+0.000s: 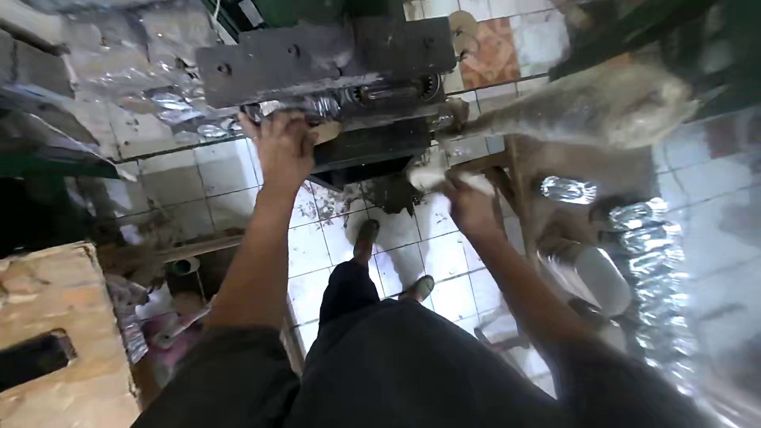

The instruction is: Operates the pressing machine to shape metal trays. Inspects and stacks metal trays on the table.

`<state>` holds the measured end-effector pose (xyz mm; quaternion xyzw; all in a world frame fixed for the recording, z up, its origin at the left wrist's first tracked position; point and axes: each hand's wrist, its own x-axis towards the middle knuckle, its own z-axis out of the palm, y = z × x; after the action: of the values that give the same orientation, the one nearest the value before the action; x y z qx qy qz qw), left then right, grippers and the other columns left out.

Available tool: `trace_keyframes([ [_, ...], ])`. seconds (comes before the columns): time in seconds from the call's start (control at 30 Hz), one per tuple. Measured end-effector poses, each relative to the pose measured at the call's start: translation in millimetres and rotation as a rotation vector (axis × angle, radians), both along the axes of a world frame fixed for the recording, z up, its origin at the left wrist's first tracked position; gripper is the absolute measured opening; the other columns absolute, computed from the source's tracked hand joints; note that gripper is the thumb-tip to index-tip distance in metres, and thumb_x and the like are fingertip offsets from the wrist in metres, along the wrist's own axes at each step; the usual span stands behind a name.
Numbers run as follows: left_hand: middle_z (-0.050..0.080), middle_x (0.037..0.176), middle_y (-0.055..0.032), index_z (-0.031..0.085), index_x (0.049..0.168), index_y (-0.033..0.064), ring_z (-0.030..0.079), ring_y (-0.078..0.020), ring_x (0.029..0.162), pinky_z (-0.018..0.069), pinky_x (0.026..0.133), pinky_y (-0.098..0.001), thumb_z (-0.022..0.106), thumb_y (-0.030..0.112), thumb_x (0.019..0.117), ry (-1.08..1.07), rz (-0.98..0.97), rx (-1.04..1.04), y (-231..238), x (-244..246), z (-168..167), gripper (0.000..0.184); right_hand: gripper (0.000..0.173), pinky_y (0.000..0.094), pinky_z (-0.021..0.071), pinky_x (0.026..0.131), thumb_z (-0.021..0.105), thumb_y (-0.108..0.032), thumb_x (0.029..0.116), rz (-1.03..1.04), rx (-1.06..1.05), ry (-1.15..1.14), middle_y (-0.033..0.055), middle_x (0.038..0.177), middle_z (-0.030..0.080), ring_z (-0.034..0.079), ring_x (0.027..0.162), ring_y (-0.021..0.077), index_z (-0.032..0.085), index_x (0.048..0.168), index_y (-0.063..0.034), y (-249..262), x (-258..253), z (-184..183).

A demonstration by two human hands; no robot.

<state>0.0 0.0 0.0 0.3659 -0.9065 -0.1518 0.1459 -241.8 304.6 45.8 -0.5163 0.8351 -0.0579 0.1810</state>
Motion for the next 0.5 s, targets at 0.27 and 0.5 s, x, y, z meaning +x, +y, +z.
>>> trace_keyframes([
  [0.27, 0.072, 0.101, -0.021, 0.066, 0.129, 0.0039, 0.07, -0.0341, 0.092, 0.0548, 0.088, -0.0571, 0.071, 0.022, 0.0963, -0.247, 0.142, 1.061, 152, 185, -3, 0.038, 0.045, 0.0551, 0.0471, 0.11, 0.063, 0.002, 0.0886, 0.135, -0.198, 0.202, 0.006, 0.141, 0.065, 0.056, 0.136, 0.0341, 0.073, 0.127, -0.0213, -174, -67, -23],
  [0.5, 0.063, 0.135, -0.0163, 0.064, 0.128, -0.0004, 0.062, -0.021, 0.12, 0.0527, 0.101, -0.0386, 0.064, 0.007, 0.0939, -0.026, 0.404, 1.501, 232, 276, -44, 0.035, 0.052, 0.0527, 0.048, 0.109, 0.054, 0.003, 0.0958, 0.207, -0.089, 0.064, 0.0066, 0.138, 0.067, 0.06, 0.13, 0.0315, 0.068, 0.136, -0.0274, -205, -44, -18],
])
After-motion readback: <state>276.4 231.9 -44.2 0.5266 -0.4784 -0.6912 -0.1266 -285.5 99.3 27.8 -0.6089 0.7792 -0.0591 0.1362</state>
